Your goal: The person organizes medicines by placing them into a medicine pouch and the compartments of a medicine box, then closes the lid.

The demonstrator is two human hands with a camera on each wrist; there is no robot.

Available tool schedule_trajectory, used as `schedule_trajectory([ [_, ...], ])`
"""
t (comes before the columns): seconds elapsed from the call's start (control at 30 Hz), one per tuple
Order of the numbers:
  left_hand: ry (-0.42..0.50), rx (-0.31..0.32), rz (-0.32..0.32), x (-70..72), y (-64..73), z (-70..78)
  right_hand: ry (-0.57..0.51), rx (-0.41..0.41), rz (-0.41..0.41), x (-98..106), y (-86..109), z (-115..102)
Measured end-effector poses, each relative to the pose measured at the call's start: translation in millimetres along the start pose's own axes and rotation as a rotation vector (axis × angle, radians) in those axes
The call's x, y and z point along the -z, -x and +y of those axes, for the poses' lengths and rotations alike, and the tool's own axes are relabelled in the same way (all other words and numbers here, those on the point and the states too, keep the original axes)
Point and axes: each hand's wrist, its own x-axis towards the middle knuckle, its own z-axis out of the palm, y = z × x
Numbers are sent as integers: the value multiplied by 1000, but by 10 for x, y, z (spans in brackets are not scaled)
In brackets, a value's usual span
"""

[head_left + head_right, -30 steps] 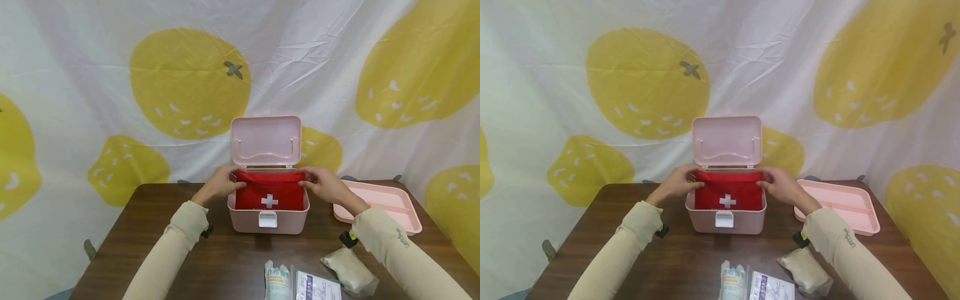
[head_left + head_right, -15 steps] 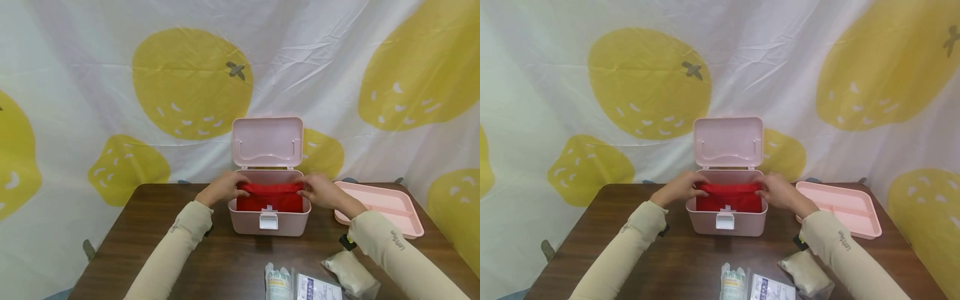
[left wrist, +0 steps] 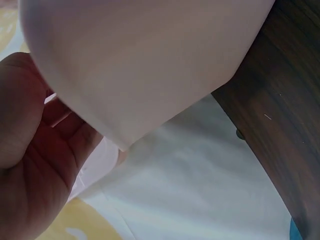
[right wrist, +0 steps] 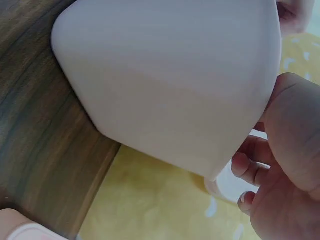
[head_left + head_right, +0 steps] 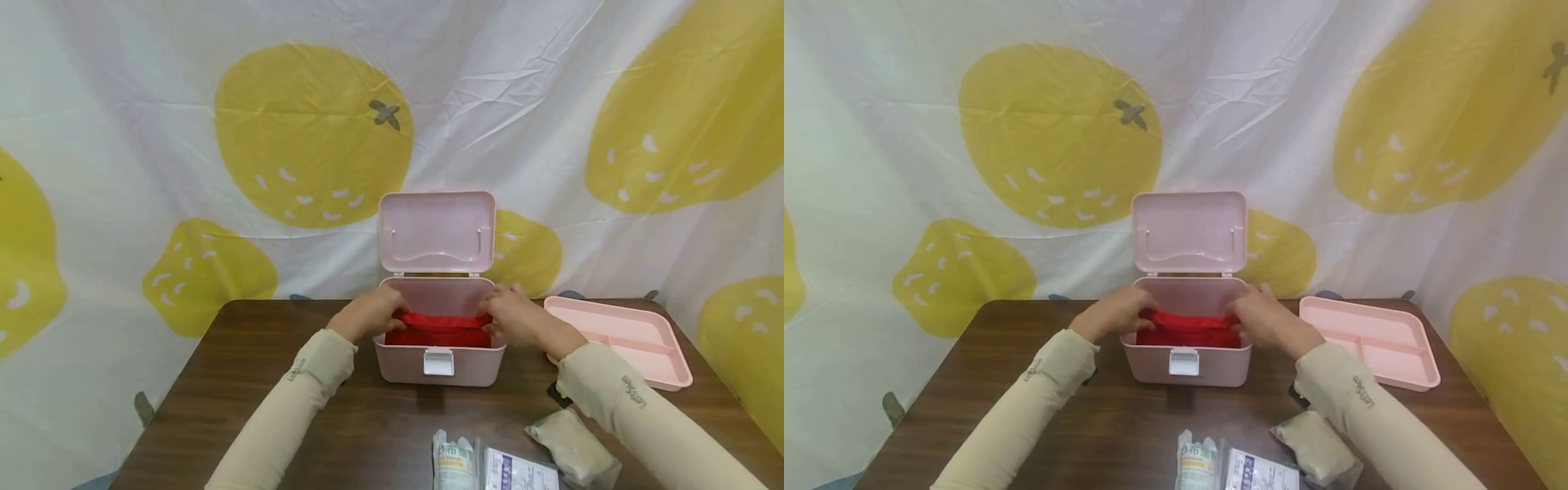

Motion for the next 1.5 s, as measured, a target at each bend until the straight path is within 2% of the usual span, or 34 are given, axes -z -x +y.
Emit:
schedule_trajectory([
  [0.23, -102, 32, 16, -39, -20, 60, 164, 53, 0, -32, -93, -57],
  [0.37, -153, 32, 32, -78, -53, 73, 205, 24, -54, -65, -147, -88],
  [0.5, -202, 72, 13, -118, -88, 79, 260, 6, -117, -93, -214, -113],
  [0.67, -274, 113, -9, -174, -130, 85, 326, 40, -139, -159, -273, -118],
  [0.87, -328, 138, -27, -251, -183, 91, 308, 84, -149, -221, -304, -143],
  [1.17, -359, 192, -94, -301, -228, 158, 252, 31, -224, -250, -357, -220],
  [1.37, -373, 203, -99, -316, -241, 187, 241, -5, -274, -277, -392, -240],
  [1.5, -360, 205, -111, -335, -249, 212, 227, -57, -340, -322, -424, -244],
])
